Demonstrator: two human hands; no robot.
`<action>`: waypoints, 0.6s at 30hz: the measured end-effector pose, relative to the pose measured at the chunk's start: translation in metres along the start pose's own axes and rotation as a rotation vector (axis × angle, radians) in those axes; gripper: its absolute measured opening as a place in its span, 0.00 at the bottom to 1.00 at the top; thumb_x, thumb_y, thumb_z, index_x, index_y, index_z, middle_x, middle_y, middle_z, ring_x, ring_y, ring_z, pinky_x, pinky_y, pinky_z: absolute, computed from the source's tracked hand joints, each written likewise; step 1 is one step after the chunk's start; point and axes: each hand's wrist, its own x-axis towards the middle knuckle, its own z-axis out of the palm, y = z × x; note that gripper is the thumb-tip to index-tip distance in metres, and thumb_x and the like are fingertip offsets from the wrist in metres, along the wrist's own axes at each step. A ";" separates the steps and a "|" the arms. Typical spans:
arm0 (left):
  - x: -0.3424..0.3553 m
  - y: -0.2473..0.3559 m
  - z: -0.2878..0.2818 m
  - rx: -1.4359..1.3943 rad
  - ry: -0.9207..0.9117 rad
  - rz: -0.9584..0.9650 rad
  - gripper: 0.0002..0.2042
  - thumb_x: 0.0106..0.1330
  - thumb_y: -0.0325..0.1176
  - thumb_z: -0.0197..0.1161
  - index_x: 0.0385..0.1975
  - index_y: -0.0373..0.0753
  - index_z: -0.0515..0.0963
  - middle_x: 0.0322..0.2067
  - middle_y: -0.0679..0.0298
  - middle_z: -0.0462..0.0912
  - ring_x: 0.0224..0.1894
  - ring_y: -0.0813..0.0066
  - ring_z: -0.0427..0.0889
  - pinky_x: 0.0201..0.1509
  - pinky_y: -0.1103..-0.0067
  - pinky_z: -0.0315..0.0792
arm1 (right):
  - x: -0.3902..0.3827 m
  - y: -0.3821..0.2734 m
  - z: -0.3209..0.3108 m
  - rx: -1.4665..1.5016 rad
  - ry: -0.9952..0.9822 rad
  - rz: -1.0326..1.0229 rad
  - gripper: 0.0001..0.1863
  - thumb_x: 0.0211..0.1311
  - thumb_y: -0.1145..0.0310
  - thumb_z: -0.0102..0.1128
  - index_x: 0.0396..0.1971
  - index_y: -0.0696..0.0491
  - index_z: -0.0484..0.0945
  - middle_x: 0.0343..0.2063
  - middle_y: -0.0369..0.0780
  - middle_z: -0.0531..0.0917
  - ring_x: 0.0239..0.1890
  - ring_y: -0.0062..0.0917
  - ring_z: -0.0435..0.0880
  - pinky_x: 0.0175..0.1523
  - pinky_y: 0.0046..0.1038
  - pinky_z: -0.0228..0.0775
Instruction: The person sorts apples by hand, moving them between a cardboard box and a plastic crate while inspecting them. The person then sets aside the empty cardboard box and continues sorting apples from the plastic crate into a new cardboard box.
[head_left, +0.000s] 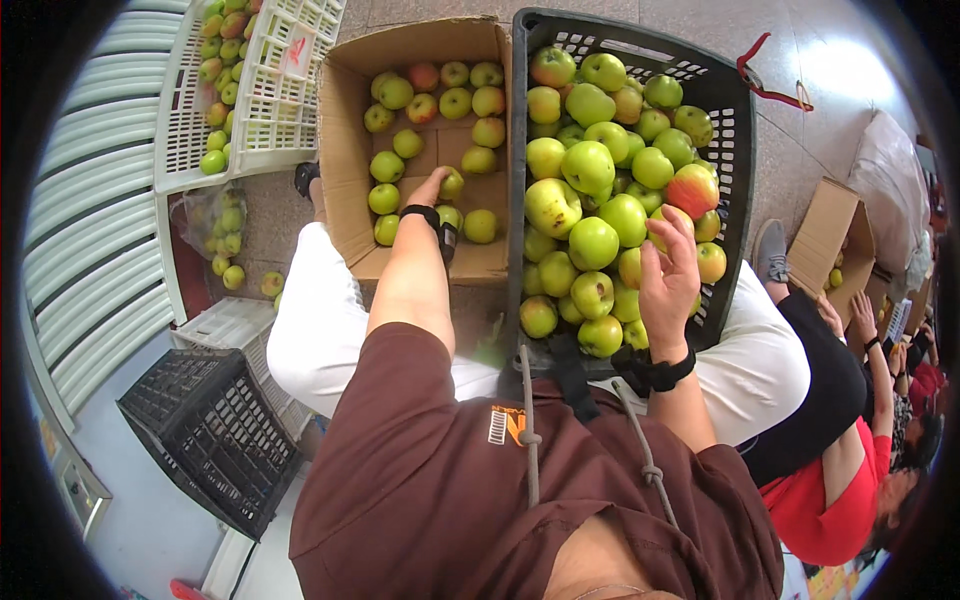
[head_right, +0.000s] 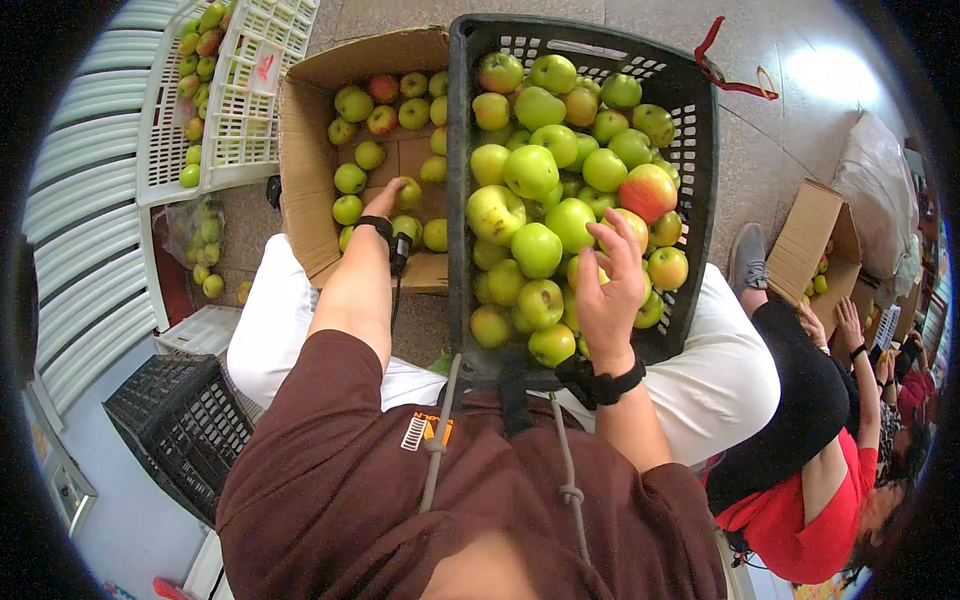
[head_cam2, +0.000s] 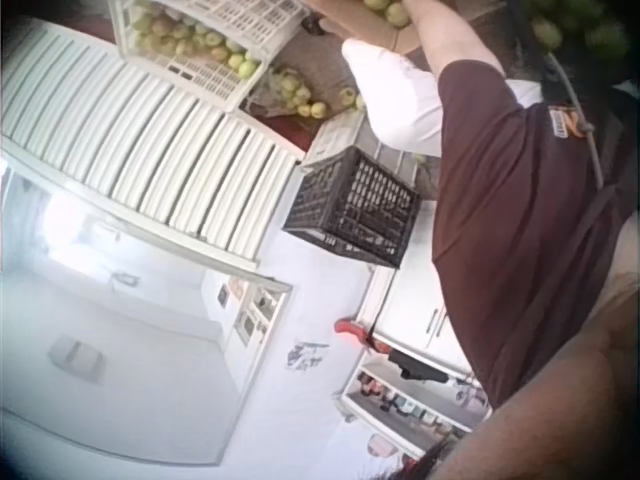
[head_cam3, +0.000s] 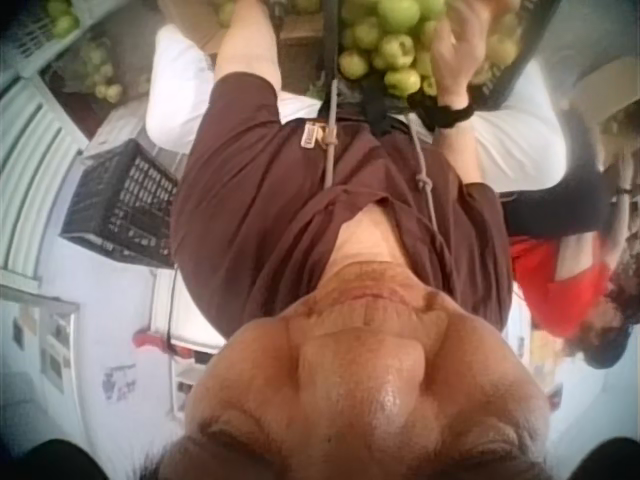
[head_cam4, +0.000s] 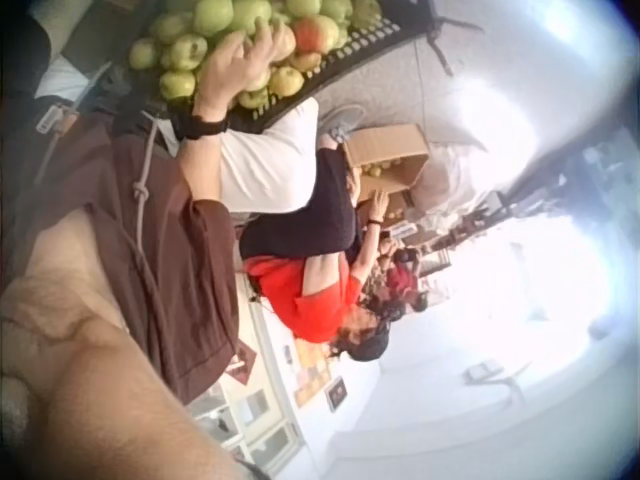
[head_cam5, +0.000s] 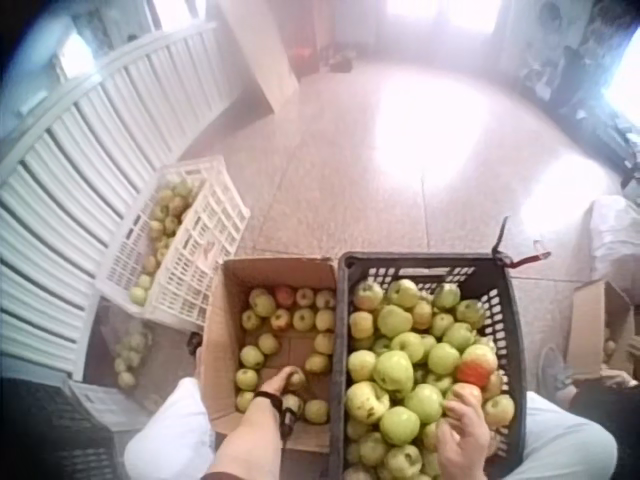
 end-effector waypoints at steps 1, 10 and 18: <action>-0.024 0.015 0.010 -0.147 0.006 0.009 0.29 0.43 0.54 0.65 0.42 0.40 0.76 0.36 0.57 0.77 0.34 0.67 0.74 0.40 0.70 0.70 | -0.001 0.001 -0.003 -0.017 0.008 0.010 0.13 0.55 0.82 0.50 0.42 0.61 0.73 0.52 0.46 0.69 0.51 0.29 0.73 0.44 0.21 0.73; -0.142 0.082 -0.026 -0.636 -0.318 0.261 0.31 0.45 0.58 0.62 0.45 0.41 0.71 0.41 0.60 0.74 0.51 0.58 0.68 0.52 0.41 0.53 | -0.015 -0.008 0.002 0.195 0.014 -0.049 0.12 0.56 0.80 0.51 0.41 0.59 0.73 0.45 0.44 0.75 0.44 0.25 0.77 0.41 0.20 0.72; -0.288 0.068 0.037 -0.614 -1.129 0.462 0.28 0.54 0.51 0.58 0.52 0.41 0.68 0.51 0.56 0.71 0.56 0.60 0.67 0.56 0.52 0.63 | -0.041 -0.025 0.008 0.665 -0.395 0.184 0.29 0.56 0.69 0.58 0.57 0.54 0.59 0.40 0.41 0.76 0.36 0.19 0.78 0.34 0.19 0.72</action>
